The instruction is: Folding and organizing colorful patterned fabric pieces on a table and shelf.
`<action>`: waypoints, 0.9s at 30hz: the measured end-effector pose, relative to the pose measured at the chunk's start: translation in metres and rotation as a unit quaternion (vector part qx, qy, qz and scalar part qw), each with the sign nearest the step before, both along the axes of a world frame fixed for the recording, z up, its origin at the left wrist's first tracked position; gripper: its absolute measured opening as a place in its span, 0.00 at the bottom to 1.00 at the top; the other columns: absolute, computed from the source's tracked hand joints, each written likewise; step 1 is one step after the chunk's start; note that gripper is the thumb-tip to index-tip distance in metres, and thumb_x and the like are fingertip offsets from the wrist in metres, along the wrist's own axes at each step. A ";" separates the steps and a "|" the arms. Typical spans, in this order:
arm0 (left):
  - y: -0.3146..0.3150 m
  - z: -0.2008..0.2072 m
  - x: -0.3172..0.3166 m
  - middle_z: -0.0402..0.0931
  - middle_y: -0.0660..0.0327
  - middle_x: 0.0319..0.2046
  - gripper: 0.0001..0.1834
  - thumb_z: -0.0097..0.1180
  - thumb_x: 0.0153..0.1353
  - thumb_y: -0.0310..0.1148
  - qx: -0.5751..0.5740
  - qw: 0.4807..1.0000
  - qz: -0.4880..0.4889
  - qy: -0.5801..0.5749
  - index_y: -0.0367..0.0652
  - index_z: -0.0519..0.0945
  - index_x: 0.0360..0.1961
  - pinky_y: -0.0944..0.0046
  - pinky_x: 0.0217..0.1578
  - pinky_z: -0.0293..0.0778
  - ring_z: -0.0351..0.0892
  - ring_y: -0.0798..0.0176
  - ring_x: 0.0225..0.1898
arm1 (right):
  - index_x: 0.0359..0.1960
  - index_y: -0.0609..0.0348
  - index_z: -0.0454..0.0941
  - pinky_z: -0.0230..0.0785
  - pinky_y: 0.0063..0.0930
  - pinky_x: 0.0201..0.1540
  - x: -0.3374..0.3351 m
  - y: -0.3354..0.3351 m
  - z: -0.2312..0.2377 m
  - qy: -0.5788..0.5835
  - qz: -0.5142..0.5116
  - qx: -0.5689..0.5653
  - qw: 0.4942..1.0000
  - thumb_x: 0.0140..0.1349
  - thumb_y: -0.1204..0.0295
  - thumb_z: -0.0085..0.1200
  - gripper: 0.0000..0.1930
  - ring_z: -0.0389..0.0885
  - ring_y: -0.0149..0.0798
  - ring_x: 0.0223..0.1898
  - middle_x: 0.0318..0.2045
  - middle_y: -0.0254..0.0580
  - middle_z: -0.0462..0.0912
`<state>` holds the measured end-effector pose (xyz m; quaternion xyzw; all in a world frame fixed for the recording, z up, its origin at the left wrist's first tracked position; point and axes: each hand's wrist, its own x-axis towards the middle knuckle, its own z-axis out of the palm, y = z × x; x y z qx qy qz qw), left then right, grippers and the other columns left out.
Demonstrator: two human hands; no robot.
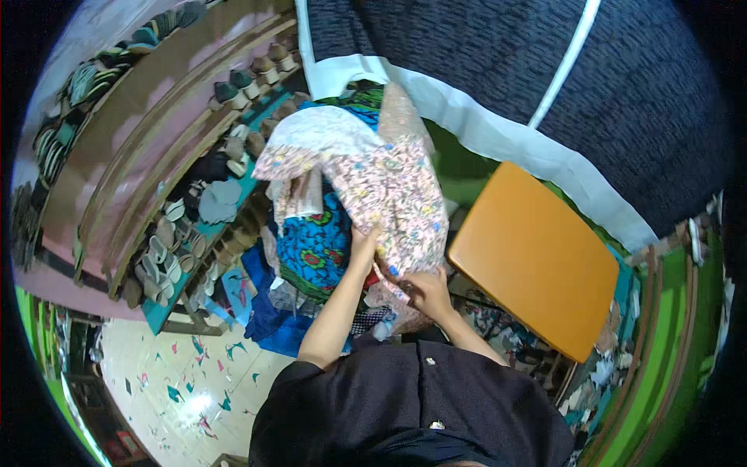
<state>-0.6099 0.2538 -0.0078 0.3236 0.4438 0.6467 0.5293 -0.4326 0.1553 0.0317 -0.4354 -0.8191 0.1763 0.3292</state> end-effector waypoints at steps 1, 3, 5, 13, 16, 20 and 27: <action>0.003 0.010 0.009 0.68 0.54 0.47 0.25 0.53 0.53 0.29 -0.009 1.000 -0.002 -0.026 0.33 0.62 0.52 0.66 0.49 0.62 0.68 0.61 0.48 | 0.38 0.52 0.76 0.46 0.45 0.54 0.004 -0.011 0.005 0.022 -0.019 -0.017 0.999 0.41 0.81 0.49 0.19 0.76 0.39 0.39 0.33 0.38 0.79; -0.004 0.036 0.033 0.73 0.55 0.42 0.20 0.51 0.51 0.24 -0.021 0.997 -0.007 -0.072 0.32 0.68 0.47 0.67 0.44 0.66 0.73 0.63 0.41 | 0.38 0.52 0.75 0.45 0.45 0.55 0.022 -0.028 0.006 0.012 -0.062 -0.026 0.998 0.42 0.80 0.49 0.18 0.75 0.39 0.39 0.33 0.38 0.78; -0.021 0.052 0.046 0.74 0.57 0.39 0.17 0.52 0.51 0.24 -0.037 0.998 -0.017 -0.056 0.33 0.70 0.44 0.67 0.41 0.67 0.73 0.64 0.38 | 0.38 0.52 0.75 0.44 0.45 0.56 0.038 -0.037 0.004 0.015 -0.072 -0.043 0.996 0.46 0.77 0.48 0.15 0.75 0.38 0.38 0.32 0.38 0.77; -0.097 0.090 0.086 0.74 0.64 0.29 0.12 0.50 0.47 0.26 0.006 0.975 -0.191 0.111 0.33 0.73 0.35 0.69 0.36 0.68 0.72 0.70 0.31 | 0.33 0.64 0.75 0.65 0.27 0.39 0.125 -0.068 -0.006 0.231 -0.286 -0.073 0.927 0.52 0.75 0.48 0.08 0.74 0.39 0.35 0.32 0.45 0.76; -0.124 0.090 0.108 0.73 0.64 0.30 0.14 0.50 0.47 0.25 0.051 0.958 -0.230 0.162 0.34 0.72 0.37 0.69 0.37 0.68 0.71 0.70 0.32 | 0.36 0.64 0.74 0.64 0.26 0.41 0.148 -0.088 -0.011 0.283 -0.291 -0.106 0.908 0.55 0.73 0.47 0.09 0.73 0.36 0.36 0.35 0.43 0.75; -0.173 0.089 0.155 0.75 0.55 0.28 0.15 0.51 0.49 0.31 0.059 0.908 -0.342 0.233 0.34 0.73 0.38 0.64 0.36 0.69 0.72 0.65 0.32 | 0.41 0.65 0.72 0.61 0.24 0.46 0.178 -0.130 -0.008 0.331 -0.282 -0.154 0.888 0.59 0.70 0.45 0.12 0.71 0.33 0.40 0.38 0.40 0.74; -0.265 0.086 0.221 0.74 0.42 0.29 0.15 0.47 0.47 0.33 0.100 0.699 -0.544 0.453 0.34 0.73 0.33 0.54 0.35 0.69 0.75 0.45 0.34 | 0.51 0.64 0.64 0.51 0.27 0.56 0.240 -0.213 0.001 0.392 -0.180 -0.260 0.864 0.61 0.58 0.41 0.24 0.63 0.36 0.54 0.51 0.44 0.68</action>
